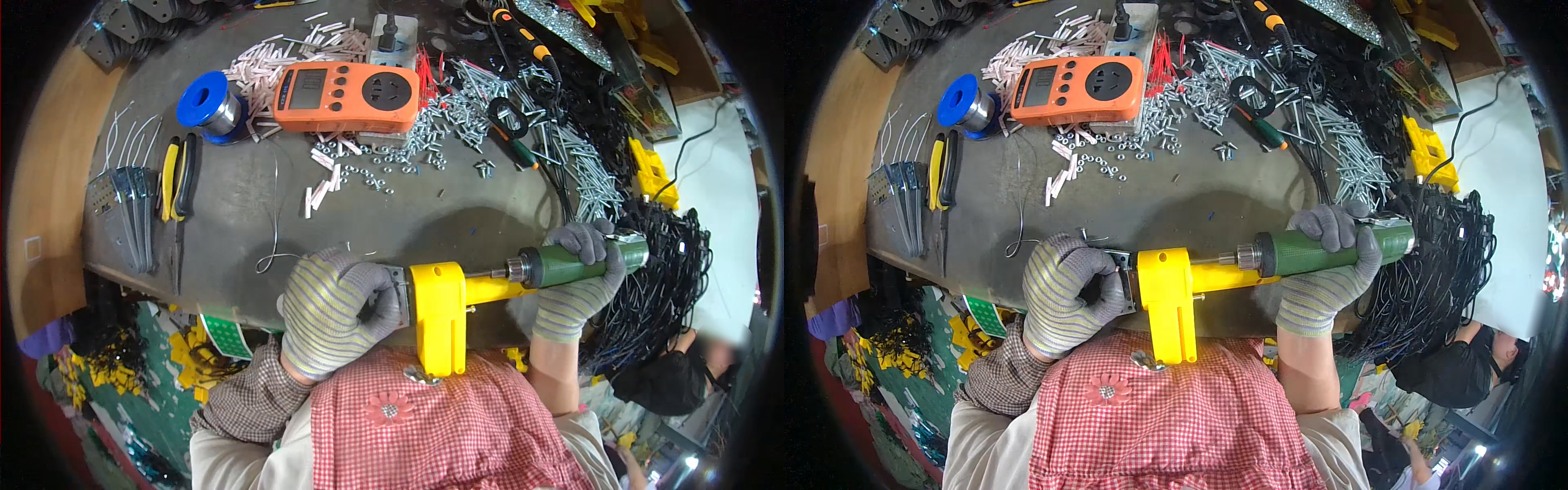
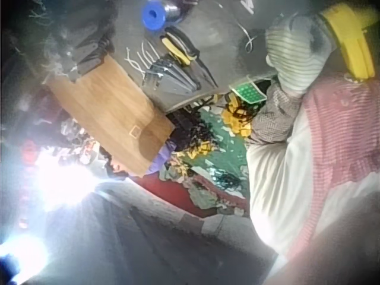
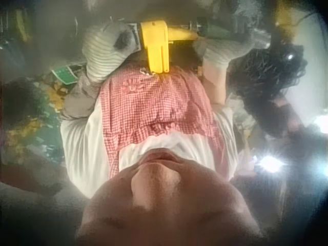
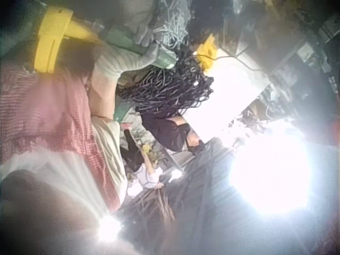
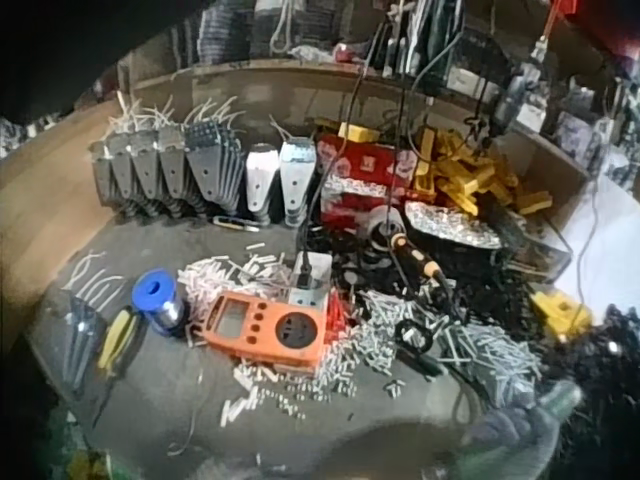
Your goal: Assembling the internal components and housing of a yellow handheld device using an electric screwdriver, screws, and wiring.
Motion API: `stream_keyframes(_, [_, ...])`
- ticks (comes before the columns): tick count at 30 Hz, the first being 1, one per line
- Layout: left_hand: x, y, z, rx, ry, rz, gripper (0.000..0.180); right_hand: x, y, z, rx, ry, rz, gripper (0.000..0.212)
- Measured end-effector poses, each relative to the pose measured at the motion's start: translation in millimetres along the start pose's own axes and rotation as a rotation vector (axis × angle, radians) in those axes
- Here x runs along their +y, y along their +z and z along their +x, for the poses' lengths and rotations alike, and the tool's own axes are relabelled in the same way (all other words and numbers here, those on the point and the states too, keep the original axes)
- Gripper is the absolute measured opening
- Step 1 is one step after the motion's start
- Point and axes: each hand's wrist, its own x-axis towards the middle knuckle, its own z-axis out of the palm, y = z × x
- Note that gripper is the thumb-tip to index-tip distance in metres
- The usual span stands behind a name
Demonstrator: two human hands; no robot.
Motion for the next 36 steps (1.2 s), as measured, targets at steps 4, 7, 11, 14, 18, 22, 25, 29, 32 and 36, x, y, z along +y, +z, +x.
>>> stream_keyframes(4, [2.9,-0.5,1.0,-0.014,0.017,0.014,0.020,-5.2,4.2,0.6,-0.063,0.020,-0.042,0.026])
stream_keyframes(7, [2.9,1.9,0.1,-0.010,0.041,0.034,0.023,-4.7,9.8,0.3,-0.091,0.020,-0.060,0.028])
stream_keyframes(11, [3.3,2.9,1.4,-0.013,0.099,0.078,0.023,-3.5,16.5,1.2,-0.131,0.004,-0.088,0.027])
stream_keyframes(14, [1.6,-0.2,-1.8,-0.049,0.085,0.094,0.026,-2.1,17.6,1.1,-0.128,0.019,-0.074,0.028])
stream_keyframes(18, [-11.0,5.5,-14.3,-0.038,0.021,0.023,0.034,-5.8,10.0,3.8,-0.151,0.045,-0.069,0.030])
stream_keyframes(22, [-10.3,2.4,-11.7,-0.071,0.061,-0.003,0.033,-0.3,17.0,3.2,-0.085,0.010,-0.098,0.032])
stream_keyframes(25, [-11.7,2.0,-9.4,-0.077,0.088,-0.016,0.033,-2.0,14.5,4.0,-0.086,0.004,-0.172,0.033])
stream_keyframes(29, [-10.4,1.5,-8.6,-0.065,0.108,0.006,0.034,-1.5,13.7,4.9,-0.095,0.017,-0.146,0.033])
stream_keyframes(32, [-10.2,0.5,-6.5,-0.079,0.113,-0.028,0.034,0.1,15.7,4.5,-0.095,0.016,-0.144,0.034])
stream_keyframes(36, [-9.4,-0.3,-3.7,-0.072,0.135,-0.006,0.033,2.4,19.2,3.1,-0.091,0.001,-0.167,0.035])
